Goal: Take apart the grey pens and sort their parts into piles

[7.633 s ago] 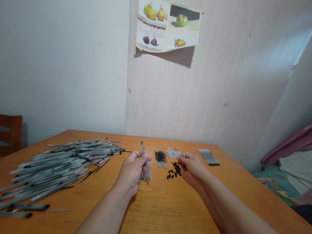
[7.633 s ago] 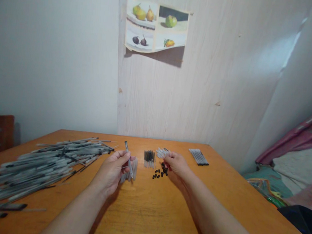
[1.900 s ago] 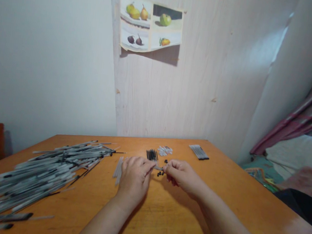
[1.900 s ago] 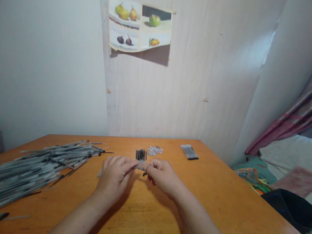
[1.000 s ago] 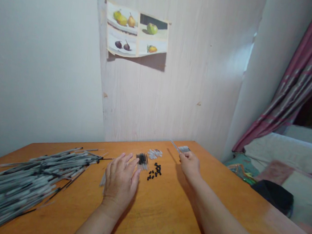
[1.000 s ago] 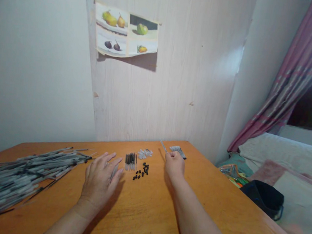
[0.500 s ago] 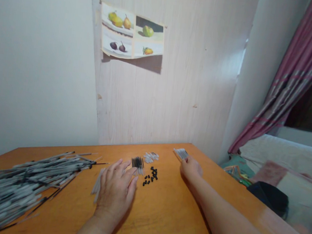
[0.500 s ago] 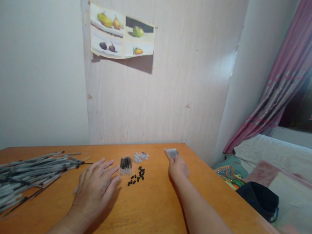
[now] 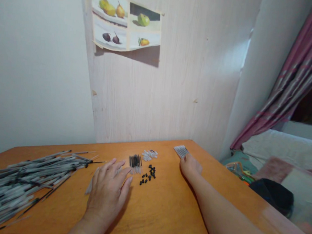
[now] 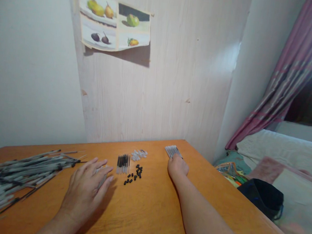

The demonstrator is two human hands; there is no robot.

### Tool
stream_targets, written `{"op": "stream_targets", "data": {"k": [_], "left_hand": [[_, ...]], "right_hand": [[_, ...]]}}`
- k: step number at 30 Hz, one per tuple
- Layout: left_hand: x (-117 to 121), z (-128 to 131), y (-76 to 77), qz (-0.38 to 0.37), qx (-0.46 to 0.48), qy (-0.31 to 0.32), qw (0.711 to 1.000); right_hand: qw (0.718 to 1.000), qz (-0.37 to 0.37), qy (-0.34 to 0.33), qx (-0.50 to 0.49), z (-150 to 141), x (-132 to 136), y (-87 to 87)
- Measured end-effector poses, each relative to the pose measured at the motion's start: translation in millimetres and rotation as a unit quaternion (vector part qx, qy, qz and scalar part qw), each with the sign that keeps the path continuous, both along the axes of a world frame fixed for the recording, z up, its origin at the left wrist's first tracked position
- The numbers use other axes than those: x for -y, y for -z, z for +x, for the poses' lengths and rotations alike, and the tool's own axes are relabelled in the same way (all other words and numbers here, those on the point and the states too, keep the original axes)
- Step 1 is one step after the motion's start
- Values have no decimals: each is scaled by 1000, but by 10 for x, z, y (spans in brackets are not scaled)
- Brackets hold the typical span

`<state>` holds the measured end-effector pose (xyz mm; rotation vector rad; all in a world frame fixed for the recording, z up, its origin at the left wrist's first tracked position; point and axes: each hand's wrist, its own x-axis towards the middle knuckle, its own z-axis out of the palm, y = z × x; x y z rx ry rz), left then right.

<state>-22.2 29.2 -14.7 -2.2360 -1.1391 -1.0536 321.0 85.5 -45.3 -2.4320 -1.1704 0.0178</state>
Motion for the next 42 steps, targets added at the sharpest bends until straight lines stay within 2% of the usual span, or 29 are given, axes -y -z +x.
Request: {"op": "stream_targets", "data": {"k": [16,27,35,42], "left_hand": [[4,-27,-14,1,-4,20,1000],[24,-23,-36,-4,-6,28,1000],[37,-6,-39,-10,-4,26,1000],[87,42,-56,-15,3,18,1000]], "right_hand": [[999,-6,1,-32,53,-40,17],[997,52,38,-52,370,48,-3],[996,53,-63,30,122,14,-72],[988,12,-139,63,32,40,-11]]}}
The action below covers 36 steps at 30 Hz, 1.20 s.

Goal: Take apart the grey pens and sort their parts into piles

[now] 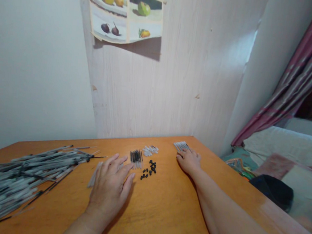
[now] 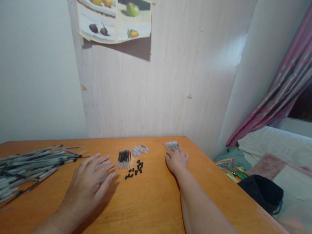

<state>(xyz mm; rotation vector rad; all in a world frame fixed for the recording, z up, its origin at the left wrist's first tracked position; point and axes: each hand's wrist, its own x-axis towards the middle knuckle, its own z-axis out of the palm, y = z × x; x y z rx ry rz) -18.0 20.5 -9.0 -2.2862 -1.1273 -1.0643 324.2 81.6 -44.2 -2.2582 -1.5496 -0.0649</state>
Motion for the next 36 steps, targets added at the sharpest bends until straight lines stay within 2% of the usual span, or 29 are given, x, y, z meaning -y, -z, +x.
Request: {"op": "stream_targets", "data": {"k": [5,20,25,27,31,36], "left_hand": [[-2,38,18,-11,-4,2,1000],[-11,30,64,-21,-8,5,1000],[-8,30,51,-20,-2,8,1000],[-7,26,43,-20,0,4,1000],[-14,4,34,-25,-3,-8,1000],[-54,-45,29,-22,-6,-9,1000]], "right_hand": [[999,-52,-10,10,19,-29,39],[996,-81,-22,7,26,-59,61],[999,-50,-13,-9,27,-47,46],[999,-17,-2,-37,54,-62,52],[991,59,52,-111,193,-109,78],[974,106,127,-157,408,-118,124]]}}
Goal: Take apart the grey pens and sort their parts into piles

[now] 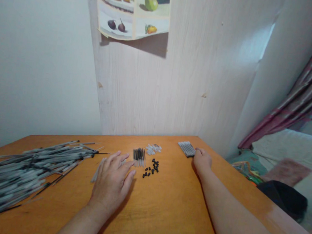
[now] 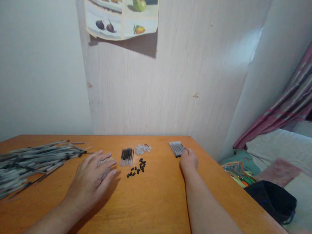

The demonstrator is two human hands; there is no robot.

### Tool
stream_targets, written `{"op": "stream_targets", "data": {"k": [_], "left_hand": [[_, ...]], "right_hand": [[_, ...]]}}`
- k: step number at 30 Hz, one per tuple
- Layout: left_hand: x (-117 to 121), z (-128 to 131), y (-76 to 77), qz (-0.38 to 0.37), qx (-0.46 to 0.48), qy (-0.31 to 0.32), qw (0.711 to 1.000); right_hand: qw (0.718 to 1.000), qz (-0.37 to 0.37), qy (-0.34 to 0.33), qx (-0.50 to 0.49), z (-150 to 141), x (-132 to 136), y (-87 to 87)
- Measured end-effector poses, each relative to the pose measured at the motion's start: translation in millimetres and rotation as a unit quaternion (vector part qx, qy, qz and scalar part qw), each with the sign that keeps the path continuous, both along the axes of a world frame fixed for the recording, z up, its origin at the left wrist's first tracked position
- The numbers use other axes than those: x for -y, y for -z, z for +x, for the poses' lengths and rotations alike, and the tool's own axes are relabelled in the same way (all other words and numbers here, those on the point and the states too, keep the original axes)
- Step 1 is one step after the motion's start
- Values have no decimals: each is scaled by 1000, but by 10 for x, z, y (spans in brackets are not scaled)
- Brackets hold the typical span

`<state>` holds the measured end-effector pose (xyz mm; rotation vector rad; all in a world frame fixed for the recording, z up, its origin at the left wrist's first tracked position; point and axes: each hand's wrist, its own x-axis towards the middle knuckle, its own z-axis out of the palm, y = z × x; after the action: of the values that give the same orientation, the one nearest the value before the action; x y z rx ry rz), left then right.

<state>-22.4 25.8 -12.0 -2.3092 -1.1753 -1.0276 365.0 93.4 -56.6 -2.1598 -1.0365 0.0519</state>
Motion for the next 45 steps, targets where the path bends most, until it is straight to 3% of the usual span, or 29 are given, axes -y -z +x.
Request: {"op": "stream_targets", "data": {"k": [8,23,27,35,39,45], "left_hand": [[-56,-64,-19,12,17,-5,1000],[-97,-140,-52,-16,46,-39,998],[-153,-209,-71,-52,83,-45,994],[-296,-395,-79,-152,186,-132,962],[-258,-350,-75,-179,138,-145,963],[-167,-256,-45,-209,26,-116,971]], "right_hand": [[999,37,25,-10,16,58,-20],[991,73,-83,73,-411,170,-116],[987,79,-99,95,-461,165,-91],[974,129,-129,135,-502,137,-15],[970,138,-143,137,-522,133,13],[972,130,-148,127,-576,169,-12]]}}
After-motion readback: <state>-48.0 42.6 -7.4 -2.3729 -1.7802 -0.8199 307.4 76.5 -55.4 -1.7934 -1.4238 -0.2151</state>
